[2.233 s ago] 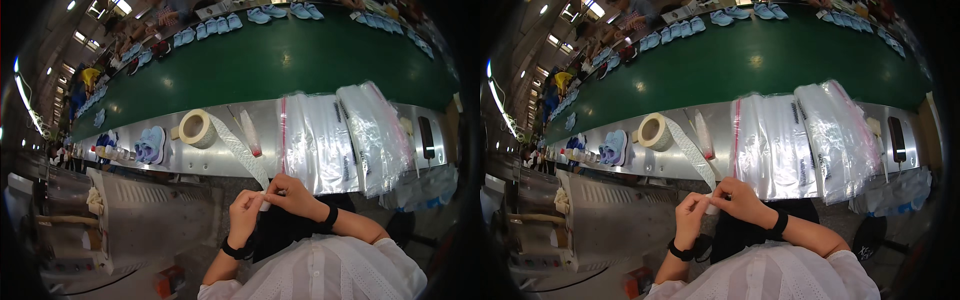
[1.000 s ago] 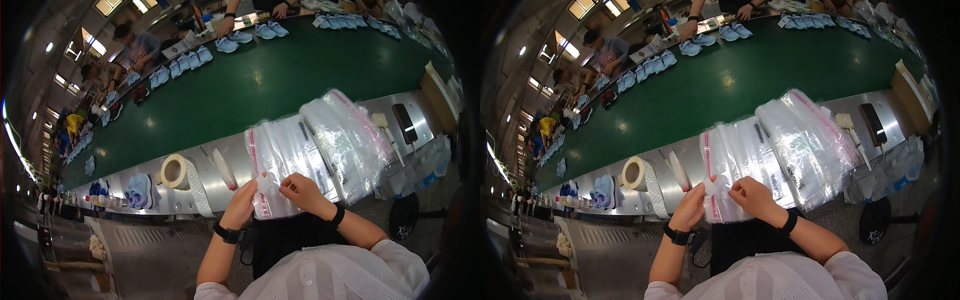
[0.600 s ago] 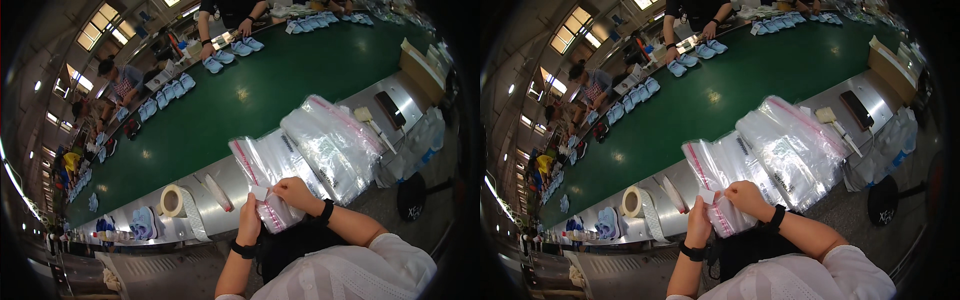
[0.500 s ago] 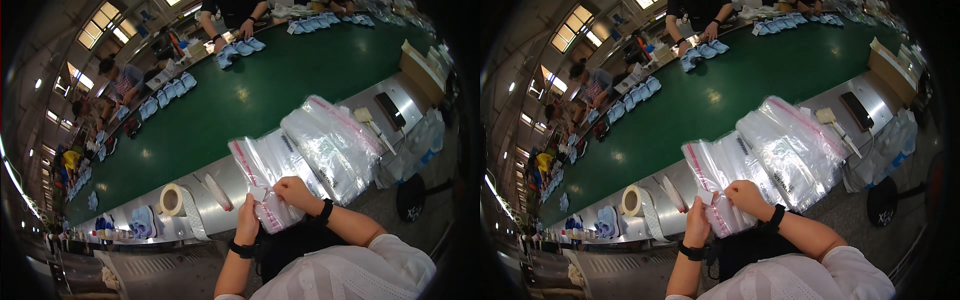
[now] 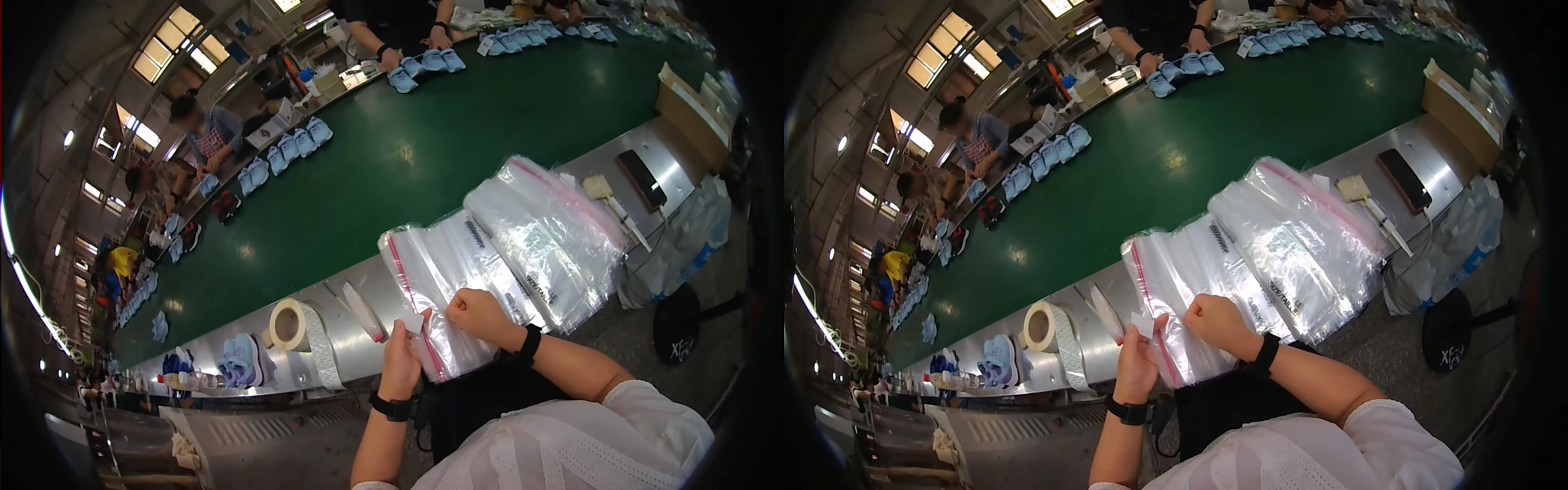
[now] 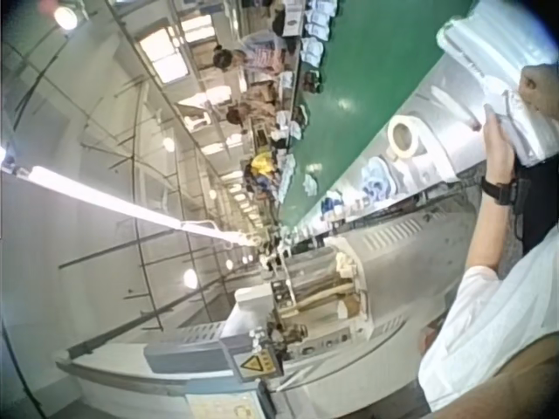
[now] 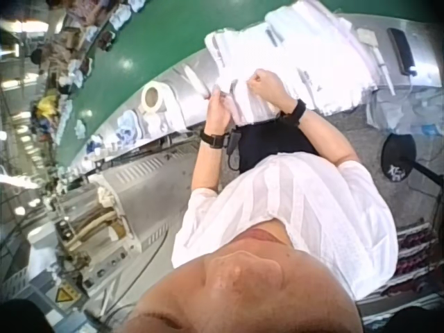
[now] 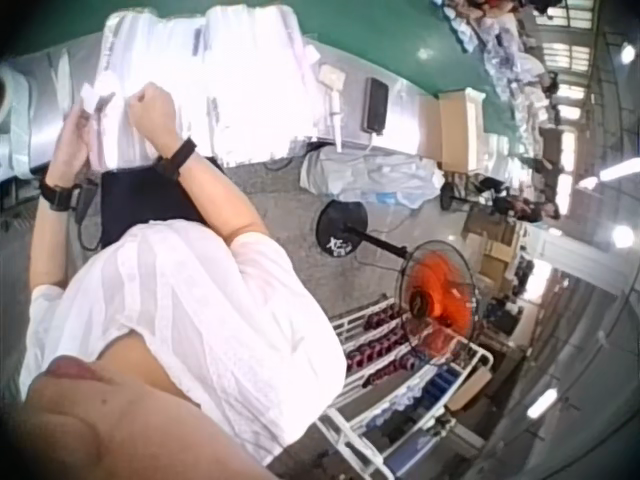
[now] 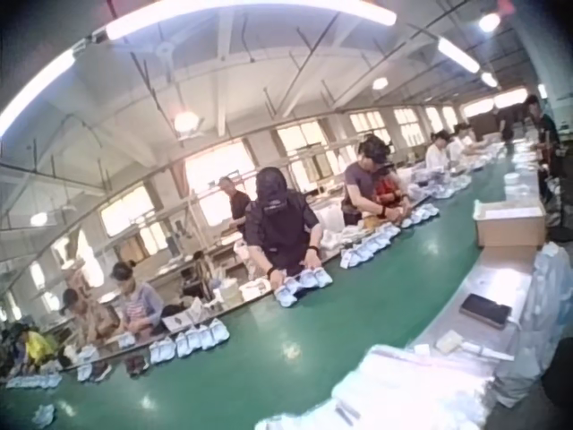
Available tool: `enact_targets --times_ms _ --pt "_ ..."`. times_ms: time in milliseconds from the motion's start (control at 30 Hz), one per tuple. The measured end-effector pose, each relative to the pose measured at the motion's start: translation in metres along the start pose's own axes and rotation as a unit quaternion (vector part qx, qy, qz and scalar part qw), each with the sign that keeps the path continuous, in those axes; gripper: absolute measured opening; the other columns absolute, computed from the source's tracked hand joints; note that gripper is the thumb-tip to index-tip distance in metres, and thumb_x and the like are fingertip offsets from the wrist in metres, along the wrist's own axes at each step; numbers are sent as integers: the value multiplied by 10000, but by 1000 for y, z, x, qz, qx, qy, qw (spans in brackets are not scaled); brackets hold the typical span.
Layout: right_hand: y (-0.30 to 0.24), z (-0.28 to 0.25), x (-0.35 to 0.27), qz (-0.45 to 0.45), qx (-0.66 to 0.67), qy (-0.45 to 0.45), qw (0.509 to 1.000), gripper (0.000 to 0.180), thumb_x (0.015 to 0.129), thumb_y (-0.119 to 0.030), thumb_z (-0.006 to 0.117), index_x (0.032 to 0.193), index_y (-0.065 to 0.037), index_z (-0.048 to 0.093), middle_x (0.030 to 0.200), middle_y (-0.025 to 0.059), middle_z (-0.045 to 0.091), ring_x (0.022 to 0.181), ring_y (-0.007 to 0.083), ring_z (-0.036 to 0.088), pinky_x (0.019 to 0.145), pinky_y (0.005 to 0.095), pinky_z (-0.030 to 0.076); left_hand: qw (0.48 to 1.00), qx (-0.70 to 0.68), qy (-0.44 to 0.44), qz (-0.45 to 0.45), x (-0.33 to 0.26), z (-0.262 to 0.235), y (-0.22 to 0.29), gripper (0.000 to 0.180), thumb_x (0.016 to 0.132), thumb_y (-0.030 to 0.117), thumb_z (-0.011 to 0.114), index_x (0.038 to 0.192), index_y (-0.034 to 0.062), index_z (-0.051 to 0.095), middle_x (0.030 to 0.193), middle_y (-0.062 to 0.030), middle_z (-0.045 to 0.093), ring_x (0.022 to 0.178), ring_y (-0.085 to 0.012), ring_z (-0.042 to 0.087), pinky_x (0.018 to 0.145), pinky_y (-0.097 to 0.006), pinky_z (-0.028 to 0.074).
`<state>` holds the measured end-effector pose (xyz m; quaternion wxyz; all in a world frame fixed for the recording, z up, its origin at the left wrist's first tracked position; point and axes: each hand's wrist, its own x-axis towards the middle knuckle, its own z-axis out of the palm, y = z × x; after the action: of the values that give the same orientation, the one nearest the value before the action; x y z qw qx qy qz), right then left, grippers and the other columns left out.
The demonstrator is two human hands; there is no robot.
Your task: The person applies adhesive labels to clear plastic bags on a factory table. They then pick up a light blue sneaker, apply a substance to it using a syringe, and place it back on the table. The person continues to apply labels to more plastic bags.
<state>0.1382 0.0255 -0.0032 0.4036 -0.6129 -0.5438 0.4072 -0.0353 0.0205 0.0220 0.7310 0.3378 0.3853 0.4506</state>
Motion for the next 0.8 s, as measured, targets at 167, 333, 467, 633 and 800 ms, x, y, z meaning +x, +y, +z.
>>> enact_targets --times_ms 167,333,467,633,800 --pt "-9 1 -6 15 71 27 997 211 778 -206 617 723 -3 605 655 110 622 609 197 607 571 301 465 998 -51 -44 -6 0 0 -1 470 974 362 333 1200 -26 475 1214 -149 536 1143 -226 474 988 -366 368" --pt "-10 -8 -1 38 100 -5 994 208 804 -195 601 746 4 610 649 91 618 596 174 592 559 288 460 1000 -3 -8 -10 5 9 -11 505 975 391 315 1196 -33 476 1229 -159 524 1135 -231 481 983 -375 380" --pt "11 -6 8 72 167 3 983 184 808 -162 592 753 13 607 646 68 607 583 131 562 553 273 451 1000 -24 -11 -7 8 17 -13 508 975 401 305 1198 -24 470 1233 -172 517 1127 -234 489 984 -376 381" --pt "17 -5 9 64 204 63 975 171 816 -140 580 749 16 597 681 70 606 592 104 538 560 252 439 1000 -22 -2 12 7 1 -10 473 975 393 307 1193 1 460 1222 -176 523 1120 -236 494 976 -385 389" --pt "3 -18 -1 53 165 29 984 186 837 -163 567 812 17 609 665 60 602 593 103 548 564 253 444 963 219 150 37 -8 -23 14 390 970 298 366 1146 -26 493 1128 -163 561 1042 -240 544 936 -371 422"
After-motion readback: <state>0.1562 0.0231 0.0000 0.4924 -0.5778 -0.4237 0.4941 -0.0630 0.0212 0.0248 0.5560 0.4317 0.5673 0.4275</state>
